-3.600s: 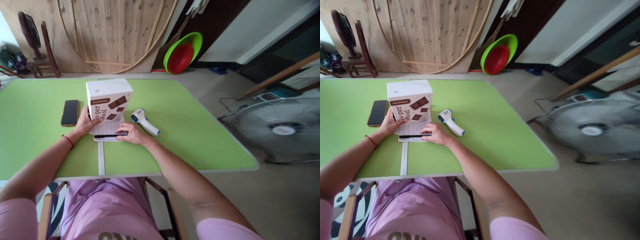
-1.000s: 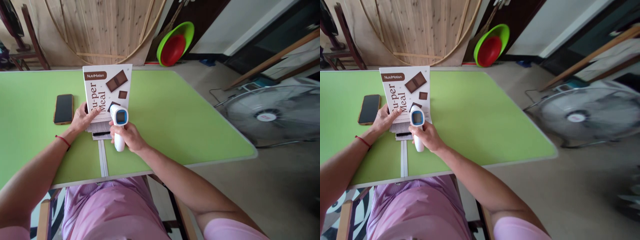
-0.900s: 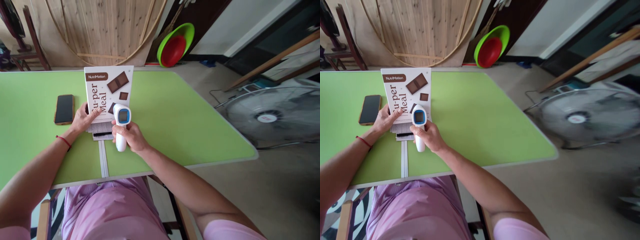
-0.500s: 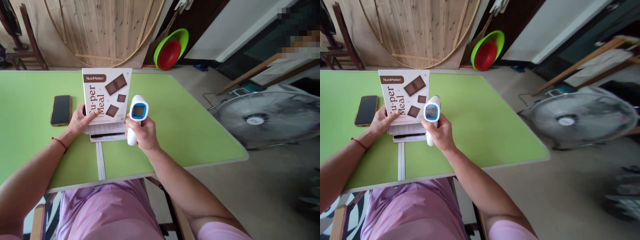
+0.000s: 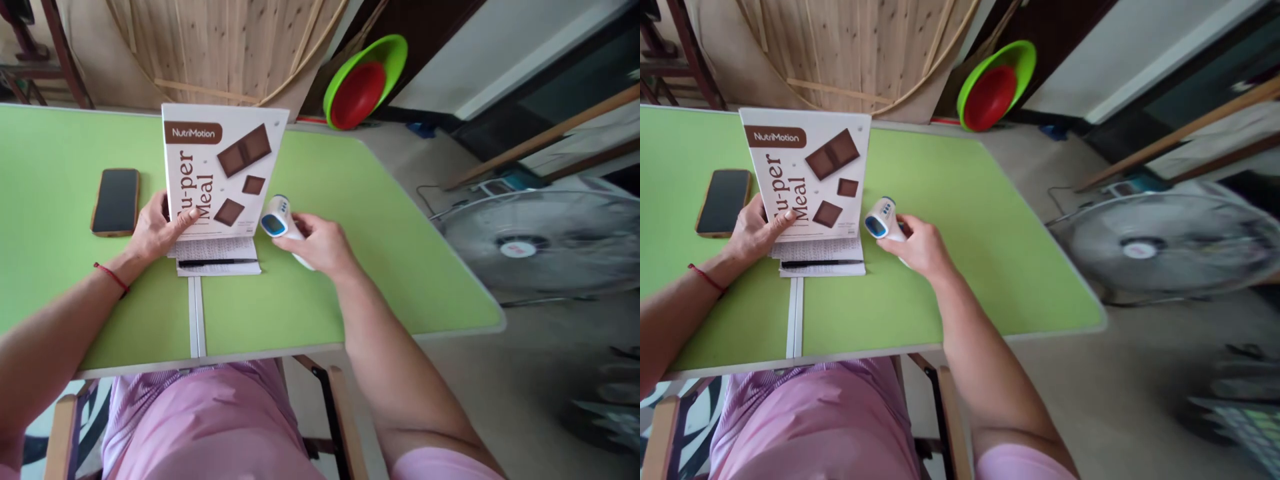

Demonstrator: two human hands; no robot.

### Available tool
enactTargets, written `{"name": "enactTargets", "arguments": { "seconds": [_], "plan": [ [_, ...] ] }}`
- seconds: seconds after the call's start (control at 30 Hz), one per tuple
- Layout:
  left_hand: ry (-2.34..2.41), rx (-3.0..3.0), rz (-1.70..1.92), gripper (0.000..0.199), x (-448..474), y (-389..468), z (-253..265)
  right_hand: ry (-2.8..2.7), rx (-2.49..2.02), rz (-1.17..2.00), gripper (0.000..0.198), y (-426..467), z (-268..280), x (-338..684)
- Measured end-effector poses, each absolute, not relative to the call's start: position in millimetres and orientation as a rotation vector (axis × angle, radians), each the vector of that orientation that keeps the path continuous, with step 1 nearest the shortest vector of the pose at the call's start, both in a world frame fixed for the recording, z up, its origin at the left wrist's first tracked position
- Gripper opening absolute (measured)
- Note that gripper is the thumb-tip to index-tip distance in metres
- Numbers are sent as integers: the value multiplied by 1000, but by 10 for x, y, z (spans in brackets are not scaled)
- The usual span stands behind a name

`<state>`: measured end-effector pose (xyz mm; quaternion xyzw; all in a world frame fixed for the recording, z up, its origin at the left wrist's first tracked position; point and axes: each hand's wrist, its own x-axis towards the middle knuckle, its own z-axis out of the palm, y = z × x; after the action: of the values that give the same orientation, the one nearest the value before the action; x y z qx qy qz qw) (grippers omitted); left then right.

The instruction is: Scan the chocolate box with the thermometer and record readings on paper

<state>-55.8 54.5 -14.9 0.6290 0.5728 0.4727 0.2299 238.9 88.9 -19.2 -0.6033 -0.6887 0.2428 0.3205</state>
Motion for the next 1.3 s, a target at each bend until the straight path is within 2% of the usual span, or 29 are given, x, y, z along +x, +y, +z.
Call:
{"name": "enactTargets", "arguments": {
  "seconds": [0.17,0.47,0.57,0.6,0.67,0.73,0.8,0.87,0.97,1.07,1.17,1.23,1.3],
  "plan": [
    [1565,1760,1387,64,-642,606,-167,-1944,-1816,365,40,993,-309,2535],
    [1478,1876,1300,67,-724,657,-206,-2050,-1687,220,48,1065,-391,2641],
    [1503,1962,1354,77,-710,641,-192,-2018,-1342,85,34,932,-315,2458],
    [1538,1990,1425,83,-704,627,-177,-2070,-1202,104,22,864,-290,2364],
    [1620,2037,1596,90,-683,581,-132,-2277,-970,200,14,724,-262,2169],
    [1660,2123,1704,81,-643,506,-76,-2459,-862,224,14,620,-262,2025],
    [1628,2288,1704,59,-574,409,-23,-2567,-811,220,14,581,-277,1984],
    [1542,2474,1601,39,-480,309,17,-2568,-827,220,21,605,-283,2044],
    [1356,2699,1338,22,-328,210,37,-2359,-985,225,31,685,-258,2205],
    [1106,2918,1059,15,-223,197,-21,-1912,-1134,355,29,705,-234,2250],
    [1064,3042,819,19,-185,221,-145,-1536,-1060,742,25,641,-267,2111],
    [1107,3077,682,22,-183,226,-216,-1449,-986,951,21,590,-314,1988],
    [1132,3096,594,24,-187,217,-248,-1459,-996,1009,13,555,-360,1903]
  ]
}}
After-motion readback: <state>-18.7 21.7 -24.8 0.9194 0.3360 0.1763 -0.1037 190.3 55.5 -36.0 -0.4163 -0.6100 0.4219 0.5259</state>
